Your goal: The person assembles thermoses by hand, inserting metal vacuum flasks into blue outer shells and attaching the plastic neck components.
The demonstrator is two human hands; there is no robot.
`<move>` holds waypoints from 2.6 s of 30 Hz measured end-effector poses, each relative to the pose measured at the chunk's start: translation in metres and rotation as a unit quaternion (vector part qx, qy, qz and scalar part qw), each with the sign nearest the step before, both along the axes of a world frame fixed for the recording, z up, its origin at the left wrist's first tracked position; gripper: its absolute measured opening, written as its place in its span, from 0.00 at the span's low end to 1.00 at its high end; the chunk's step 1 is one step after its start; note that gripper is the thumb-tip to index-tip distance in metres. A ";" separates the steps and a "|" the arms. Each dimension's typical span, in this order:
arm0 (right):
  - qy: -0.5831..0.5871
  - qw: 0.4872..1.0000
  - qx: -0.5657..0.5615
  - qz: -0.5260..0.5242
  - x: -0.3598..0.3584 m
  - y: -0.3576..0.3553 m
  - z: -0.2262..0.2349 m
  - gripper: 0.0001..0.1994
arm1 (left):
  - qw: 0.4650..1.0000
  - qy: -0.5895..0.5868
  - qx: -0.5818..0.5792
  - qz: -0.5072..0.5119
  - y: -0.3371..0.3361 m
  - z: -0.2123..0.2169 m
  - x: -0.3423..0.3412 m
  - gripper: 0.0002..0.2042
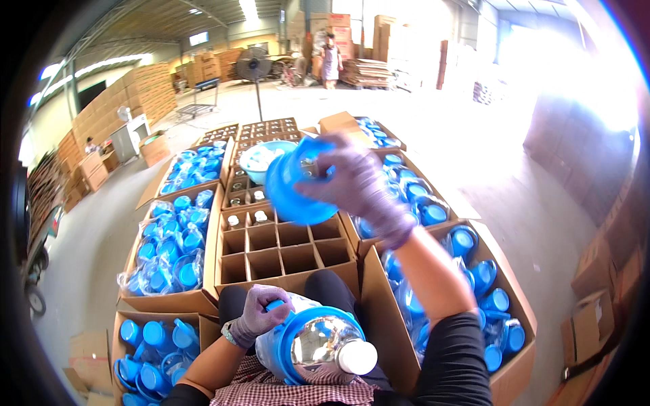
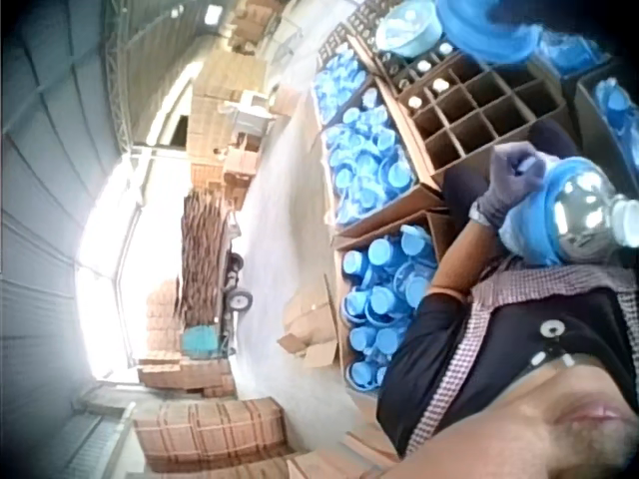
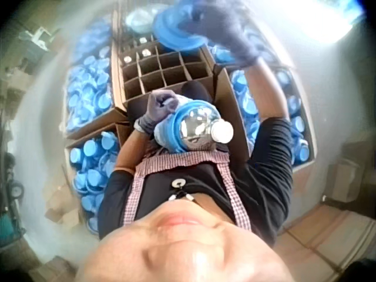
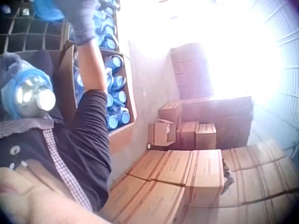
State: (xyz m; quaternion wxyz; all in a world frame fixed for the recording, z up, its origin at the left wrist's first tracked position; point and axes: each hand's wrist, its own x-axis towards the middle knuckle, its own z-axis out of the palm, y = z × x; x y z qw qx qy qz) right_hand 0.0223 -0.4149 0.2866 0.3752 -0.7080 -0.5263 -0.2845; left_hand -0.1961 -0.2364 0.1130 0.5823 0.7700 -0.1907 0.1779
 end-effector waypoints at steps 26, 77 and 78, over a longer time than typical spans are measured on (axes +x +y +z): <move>-0.063 0.810 -0.198 0.548 -0.162 0.177 -0.088 0.15 | 0.893 -0.008 -0.019 0.449 0.103 -0.006 -0.181 0.43; 0.135 0.882 0.002 0.452 -0.157 0.155 -0.102 0.08 | 0.846 -0.118 -0.452 0.257 0.074 -0.024 -0.160 0.30; 0.163 0.872 -0.002 0.461 -0.156 0.155 -0.104 0.08 | 0.845 -0.122 -0.452 0.258 0.076 -0.024 -0.162 0.30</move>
